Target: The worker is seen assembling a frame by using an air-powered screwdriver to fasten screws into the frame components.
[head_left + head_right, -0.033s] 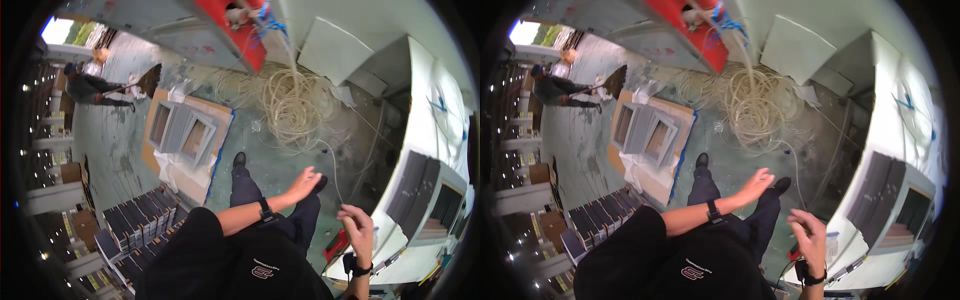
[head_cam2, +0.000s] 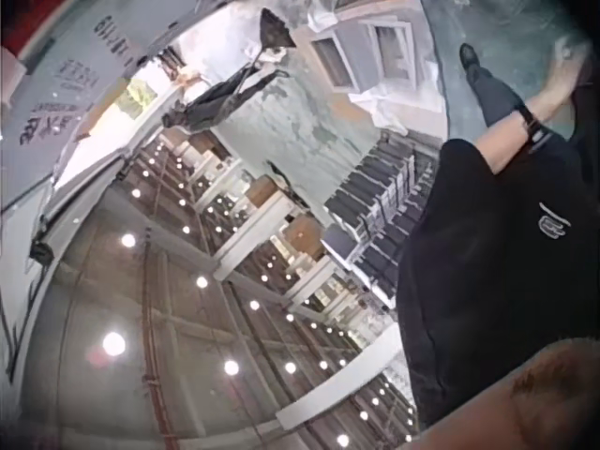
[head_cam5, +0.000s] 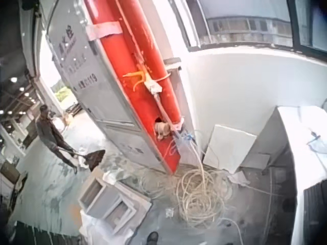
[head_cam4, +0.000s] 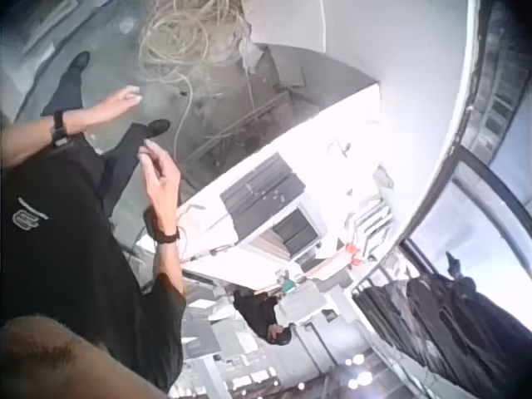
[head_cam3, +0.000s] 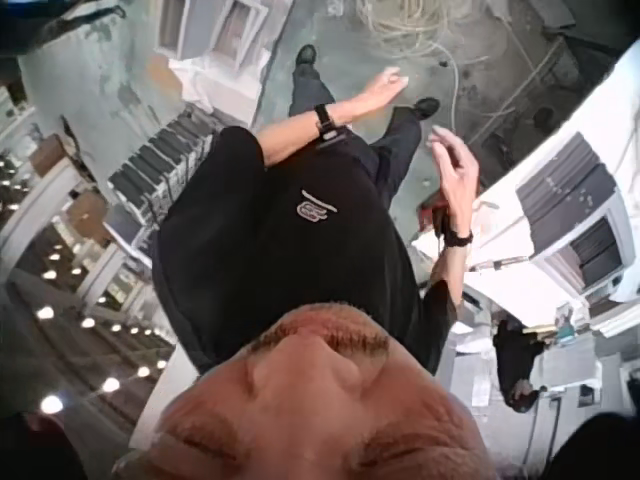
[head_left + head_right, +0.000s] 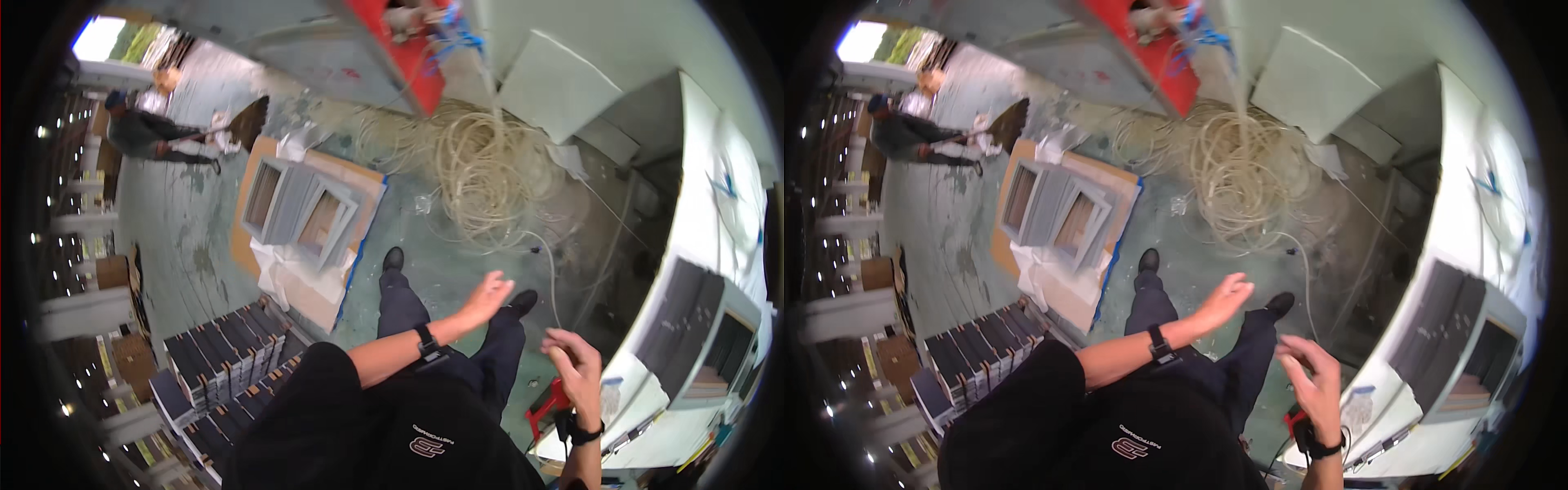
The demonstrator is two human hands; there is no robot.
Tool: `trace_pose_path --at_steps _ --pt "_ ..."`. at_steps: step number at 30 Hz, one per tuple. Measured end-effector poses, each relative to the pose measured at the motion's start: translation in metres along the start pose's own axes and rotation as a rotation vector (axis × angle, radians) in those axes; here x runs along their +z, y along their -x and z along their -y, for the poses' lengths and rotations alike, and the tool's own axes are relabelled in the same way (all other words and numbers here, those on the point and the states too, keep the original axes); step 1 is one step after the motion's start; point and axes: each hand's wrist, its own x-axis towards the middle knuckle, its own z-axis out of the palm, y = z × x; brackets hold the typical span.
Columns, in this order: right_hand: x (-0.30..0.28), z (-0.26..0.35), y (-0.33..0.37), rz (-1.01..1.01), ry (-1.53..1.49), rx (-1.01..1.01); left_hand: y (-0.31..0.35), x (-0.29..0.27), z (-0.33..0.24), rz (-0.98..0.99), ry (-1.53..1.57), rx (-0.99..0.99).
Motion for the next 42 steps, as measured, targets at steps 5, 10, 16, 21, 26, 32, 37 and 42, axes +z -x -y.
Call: trace_pose_path --at_steps 5,10,16,21,26,32,37,42 --pt "0.197 -0.037 -0.176 0.248 0.175 0.015 -0.018 -0.258 0.1 -0.437 0.079 -0.184" --pt "0.422 -0.132 -0.366 0.376 0.31 0.185 -0.009 -0.505 0.295 -1.036 0.112 -0.355" --pt "0.613 -0.281 -0.523 0.308 0.488 0.377 -0.024 -0.682 0.458 -1.167 0.024 -0.722" --pt "0.718 -0.346 -0.583 0.244 0.446 0.308 -0.047 -0.755 0.531 -1.102 0.215 -0.721" --pt "0.761 -0.341 -0.612 0.167 0.797 -0.097 -0.081 -0.758 0.545 -0.972 0.442 -0.575" --pt "0.774 -0.316 -0.696 0.475 0.99 -0.147 -0.11 -0.742 0.522 -1.026 0.725 -0.538" --pt "0.765 -0.325 -0.714 0.511 1.118 -0.211 -0.115 -0.731 0.526 -0.94 0.915 -0.529" --pt "0.752 -0.324 -0.69 0.512 0.983 -0.112 -0.109 -0.726 0.533 -0.975 0.814 -0.349"
